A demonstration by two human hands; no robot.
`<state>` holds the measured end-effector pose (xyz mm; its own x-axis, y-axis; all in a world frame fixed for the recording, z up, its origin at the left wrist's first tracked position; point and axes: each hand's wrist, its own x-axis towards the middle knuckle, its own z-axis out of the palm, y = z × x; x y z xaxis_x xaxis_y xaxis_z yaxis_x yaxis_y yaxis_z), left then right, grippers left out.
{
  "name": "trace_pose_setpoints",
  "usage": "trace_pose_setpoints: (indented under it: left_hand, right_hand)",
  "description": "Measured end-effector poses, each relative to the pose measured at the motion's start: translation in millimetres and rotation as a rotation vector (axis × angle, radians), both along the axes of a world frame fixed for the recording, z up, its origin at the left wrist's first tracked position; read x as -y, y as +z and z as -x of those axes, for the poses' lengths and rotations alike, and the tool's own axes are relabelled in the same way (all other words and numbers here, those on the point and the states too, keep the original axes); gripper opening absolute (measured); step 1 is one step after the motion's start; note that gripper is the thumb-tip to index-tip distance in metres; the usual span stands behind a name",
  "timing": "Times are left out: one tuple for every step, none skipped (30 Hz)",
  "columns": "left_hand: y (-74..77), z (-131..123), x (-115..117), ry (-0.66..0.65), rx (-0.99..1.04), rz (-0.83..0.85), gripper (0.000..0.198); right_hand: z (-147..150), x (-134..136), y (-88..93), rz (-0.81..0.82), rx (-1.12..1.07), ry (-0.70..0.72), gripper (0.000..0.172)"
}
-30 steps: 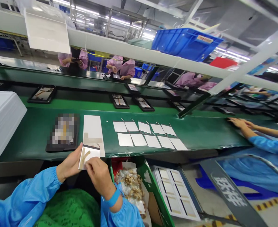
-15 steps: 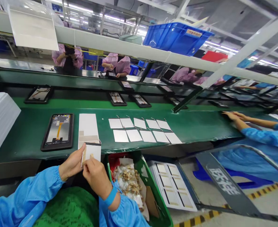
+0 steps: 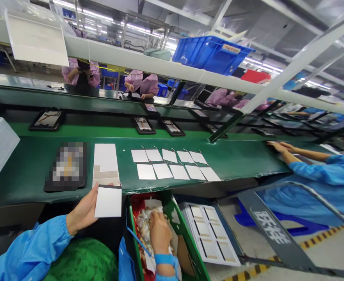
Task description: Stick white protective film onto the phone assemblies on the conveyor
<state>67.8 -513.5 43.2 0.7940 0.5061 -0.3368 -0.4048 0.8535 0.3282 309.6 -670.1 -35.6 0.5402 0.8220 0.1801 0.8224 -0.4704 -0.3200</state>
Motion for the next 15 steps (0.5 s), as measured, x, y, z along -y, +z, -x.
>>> trace_pose_setpoints:
  left_hand:
    - [1.5,-2.3,1.7,0.020,-0.009,-0.002,0.058]
    - [3.3,-4.5,4.0,0.047,-0.014,-0.012,0.058]
    - [5.1,-6.3,6.8,0.083,-0.019,-0.031,0.058]
    - [6.7,-7.3,9.8,0.127,-0.026,-0.060,0.057]
    - [7.9,-6.8,12.4,0.175,-0.039,-0.098,0.057]
    - [8.3,-4.4,14.3,0.224,-0.061,-0.142,0.056]
    - [7.9,0.1,14.9,0.267,-0.095,-0.193,0.056]
    - [6.8,7.0,13.9,0.307,-0.145,-0.247,0.055]
    - [5.0,16.3,11.1,0.346,-0.217,-0.303,0.055]
    - [2.9,27.8,6.5,0.383,-0.306,-0.353,0.056]
    - [0.7,40.9,0.6,0.411,-0.392,-0.399,0.059]
    - [-1.5,55.1,-6.3,0.421,-0.454,-0.437,0.061]
    - [-3.5,69.5,-13.5,0.404,-0.480,-0.459,0.063]
    - [-5.6,83.5,-20.4,0.365,-0.469,-0.467,0.063]
    - [-7.8,96.4,-26.6,0.316,-0.430,-0.468,0.062]
  right_hand:
    - [19.2,-5.6,10.1,-0.064,-0.091,0.108,0.030]
    - [41.5,-13.6,21.8,-0.127,-0.193,0.243,0.030]
    - [64.8,-23.1,33.8,-0.176,-0.275,0.360,0.034]
    - [87.3,-33.6,44.9,-0.200,-0.336,0.471,0.047]
    - [107.5,-44.4,54.3,-0.231,-0.387,0.537,0.057]
    - [124.2,-55.0,61.6,-0.268,-0.438,0.564,0.060]
    - [136.9,-64.9,66.9,-0.292,-0.495,0.573,0.060]
    - [145.6,-73.9,70.3,-0.312,-0.557,0.564,0.056]
    - [150.9,-82.0,72.4,-0.323,-0.628,0.549,0.051]
    - [153.6,-89.2,73.5,-0.320,-0.708,0.536,0.047]
    - [154.7,-95.7,74.0,-0.305,-0.801,0.533,0.044]
    - [155.3,-101.8,74.0,-0.290,-0.913,0.535,0.042]
    - [156.5,-107.5,73.4,-0.273,-1.050,0.536,0.041]
    - [158.9,-113.1,72.3,-0.248,-1.206,0.538,0.040]
    - [162.8,-118.5,70.7,-0.223,-1.367,0.534,0.041]
